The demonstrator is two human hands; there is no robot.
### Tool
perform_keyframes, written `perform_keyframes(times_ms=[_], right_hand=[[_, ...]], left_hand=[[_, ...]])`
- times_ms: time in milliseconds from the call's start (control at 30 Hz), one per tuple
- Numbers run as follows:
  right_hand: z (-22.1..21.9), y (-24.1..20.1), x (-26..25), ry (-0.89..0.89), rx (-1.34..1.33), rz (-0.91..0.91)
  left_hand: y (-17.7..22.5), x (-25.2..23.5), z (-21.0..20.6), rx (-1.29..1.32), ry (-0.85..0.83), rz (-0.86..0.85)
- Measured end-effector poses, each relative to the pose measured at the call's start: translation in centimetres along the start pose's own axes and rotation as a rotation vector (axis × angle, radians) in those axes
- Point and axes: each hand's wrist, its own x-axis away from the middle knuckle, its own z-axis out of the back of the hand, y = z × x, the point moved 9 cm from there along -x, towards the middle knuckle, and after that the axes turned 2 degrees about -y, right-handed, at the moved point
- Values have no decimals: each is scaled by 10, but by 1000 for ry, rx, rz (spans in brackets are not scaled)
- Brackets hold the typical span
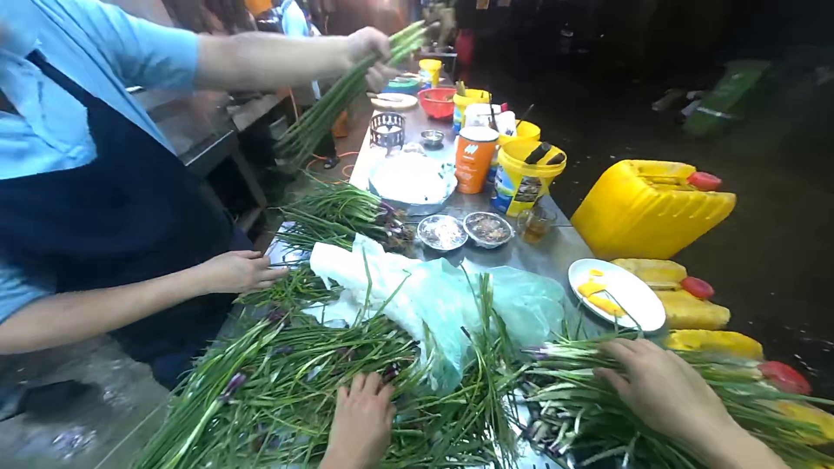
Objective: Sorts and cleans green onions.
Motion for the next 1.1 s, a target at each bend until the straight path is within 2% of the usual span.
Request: perform_keyframes(times_ms=[67,133,200,300,400,533,700,833,1000,1100], right_hand=[[13,-11,12,180,-48,106],[21,-26,27,258,-138,163],[24,-48,43,261,-256,197],[16,-84,61,254,-440,211],[2,-120,66,236,-625,210],[-2,-175,49,197,-955,159],[22,-249,0,-16,-1496,43],[26,-259,-26,-54,-1875,-158],[15,-243,-30,-97,-2138,-231],[14,-234,-30,-100,-2215,-200]], left_hand=[[1,-6,-6,15,-55,9],[-9,-9,4,124,-57,61],[-26,-9,28,348,-43,137],[-55,-4,78,651,66,190],[-72,4,122,986,216,143],[-57,10,149,1331,218,32],[5,6,151,1282,73,-176],[38,-1,141,1157,-24,-314],[24,-1,131,1110,-101,-206],[7,1,129,1092,-86,-116]])
